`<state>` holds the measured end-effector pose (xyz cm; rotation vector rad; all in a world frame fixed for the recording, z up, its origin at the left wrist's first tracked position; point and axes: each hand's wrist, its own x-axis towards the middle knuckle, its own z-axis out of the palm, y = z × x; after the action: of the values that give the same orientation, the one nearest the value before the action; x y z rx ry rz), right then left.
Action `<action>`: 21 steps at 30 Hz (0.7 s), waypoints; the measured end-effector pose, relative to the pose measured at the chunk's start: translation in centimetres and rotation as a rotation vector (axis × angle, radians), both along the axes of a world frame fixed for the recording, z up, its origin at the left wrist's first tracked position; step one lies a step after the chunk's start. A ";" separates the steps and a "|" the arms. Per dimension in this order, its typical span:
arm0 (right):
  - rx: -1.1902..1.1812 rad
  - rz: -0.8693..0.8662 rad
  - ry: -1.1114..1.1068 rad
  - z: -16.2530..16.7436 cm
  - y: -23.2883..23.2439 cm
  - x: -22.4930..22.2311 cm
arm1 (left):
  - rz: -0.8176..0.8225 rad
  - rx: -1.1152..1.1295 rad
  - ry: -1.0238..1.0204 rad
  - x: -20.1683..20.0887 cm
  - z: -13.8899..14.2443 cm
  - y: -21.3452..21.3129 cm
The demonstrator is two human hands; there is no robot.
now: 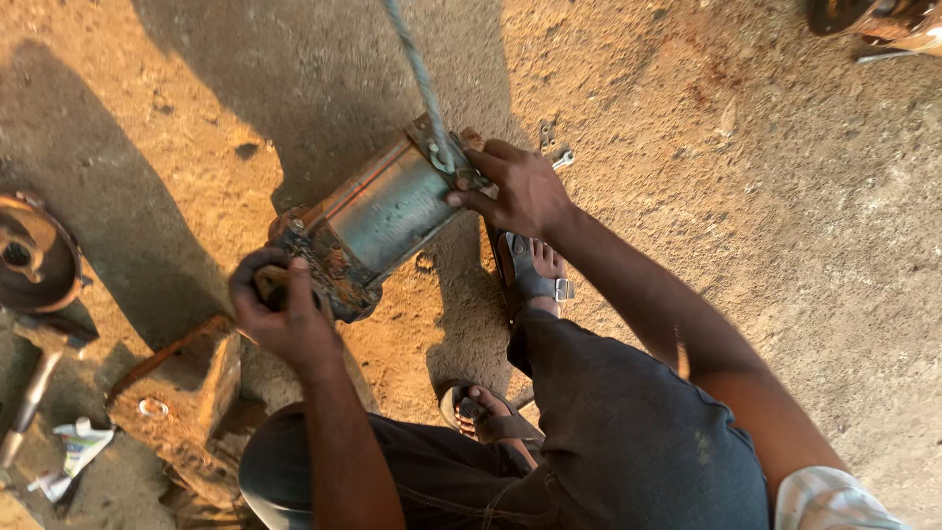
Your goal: The person works on a cylindrical electric motor on the ground, using a wrench to loosen and tighten bolts on the motor housing. They reposition the motor, handle the attached power cord, and continue adjusting the bolts with the wrench.
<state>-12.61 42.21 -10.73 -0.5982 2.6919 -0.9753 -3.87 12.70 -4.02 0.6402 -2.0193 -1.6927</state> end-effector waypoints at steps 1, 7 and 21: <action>-0.011 -0.002 0.055 0.6 0.1 0.5 | -0.008 0.002 0.022 0.7 -0.4 0.2; 0.129 -0.004 -0.021 2.2 -2.0 -1.9 | -0.016 0.090 0.064 2.1 -1.5 -0.3; 0.099 -0.104 -0.106 0.4 0.2 -2.0 | -0.200 -0.093 -0.099 -3.6 0.0 -1.0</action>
<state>-14.56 42.44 -10.34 -0.3806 2.6807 -0.8667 -7.51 11.74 -3.98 0.5139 -2.2836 -1.6939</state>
